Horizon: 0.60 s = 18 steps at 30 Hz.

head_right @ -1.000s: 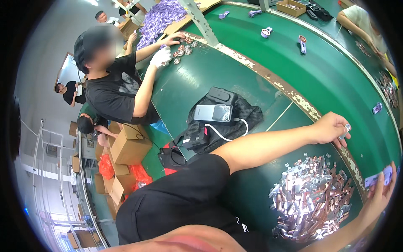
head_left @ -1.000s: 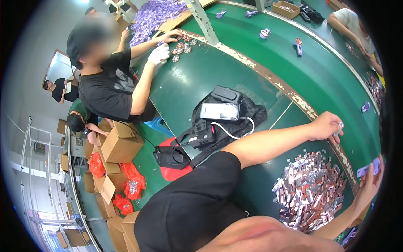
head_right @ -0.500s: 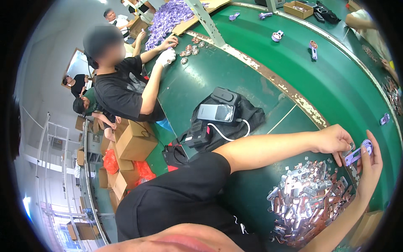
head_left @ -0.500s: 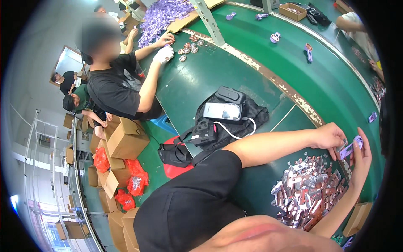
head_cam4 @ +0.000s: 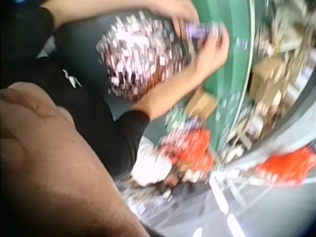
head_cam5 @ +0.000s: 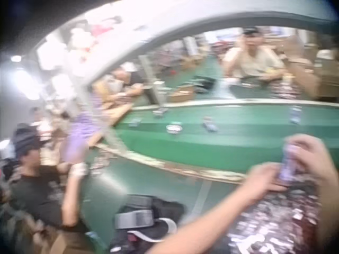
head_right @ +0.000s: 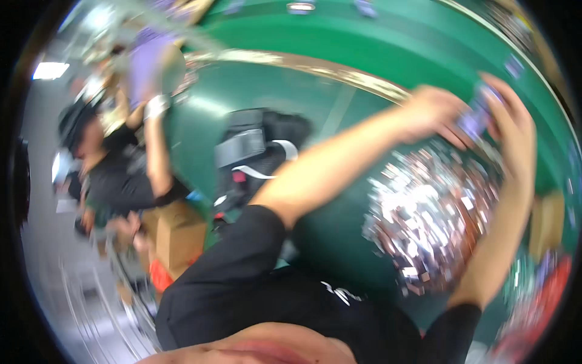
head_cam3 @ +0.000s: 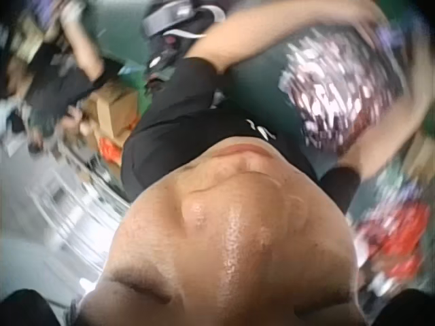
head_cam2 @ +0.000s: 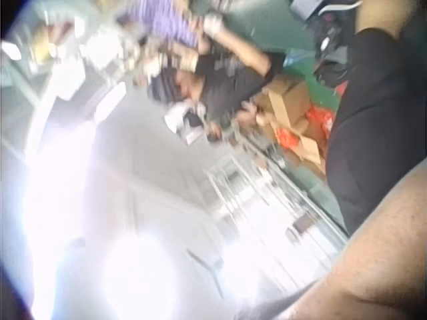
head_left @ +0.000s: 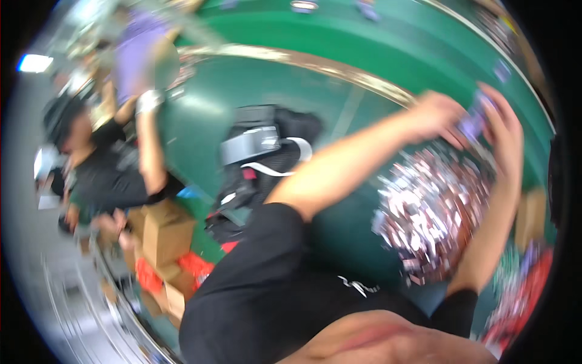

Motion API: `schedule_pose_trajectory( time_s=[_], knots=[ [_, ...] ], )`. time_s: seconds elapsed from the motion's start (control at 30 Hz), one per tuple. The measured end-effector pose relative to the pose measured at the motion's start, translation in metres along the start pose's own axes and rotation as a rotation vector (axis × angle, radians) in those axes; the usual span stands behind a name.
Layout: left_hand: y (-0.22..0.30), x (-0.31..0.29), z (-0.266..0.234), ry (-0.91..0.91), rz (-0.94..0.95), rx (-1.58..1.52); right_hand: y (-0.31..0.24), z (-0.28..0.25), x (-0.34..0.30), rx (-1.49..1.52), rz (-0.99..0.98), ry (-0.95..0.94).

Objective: Assemble small plastic and metal components at a factory assembly line station.

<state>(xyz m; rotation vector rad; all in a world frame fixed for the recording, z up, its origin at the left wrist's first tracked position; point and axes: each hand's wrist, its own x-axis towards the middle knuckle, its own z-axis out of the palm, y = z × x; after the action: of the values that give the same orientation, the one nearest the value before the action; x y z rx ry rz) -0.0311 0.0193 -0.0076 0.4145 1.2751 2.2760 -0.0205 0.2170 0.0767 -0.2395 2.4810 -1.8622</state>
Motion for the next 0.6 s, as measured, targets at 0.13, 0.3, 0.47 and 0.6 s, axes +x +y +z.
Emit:
schedule_pose_trajectory(
  time_s=[0.13,0.3,0.47,0.6],
  knots=[
    [0.013,-0.004,-0.002,-0.012,-0.025,0.058,0.004,0.007,0.003,0.109,-0.025,-0.009],
    [0.009,-0.004,0.004,-0.022,-0.039,0.019,0.003,0.010,-0.003,0.068,0.019,0.000],
    [0.009,-0.004,0.001,-0.053,-0.030,0.033,0.005,0.018,-0.004,0.123,0.052,-0.025],
    [0.012,-0.007,0.003,-0.070,-0.037,0.079,0.008,0.020,-0.003,0.104,0.064,-0.025]
  ],
)
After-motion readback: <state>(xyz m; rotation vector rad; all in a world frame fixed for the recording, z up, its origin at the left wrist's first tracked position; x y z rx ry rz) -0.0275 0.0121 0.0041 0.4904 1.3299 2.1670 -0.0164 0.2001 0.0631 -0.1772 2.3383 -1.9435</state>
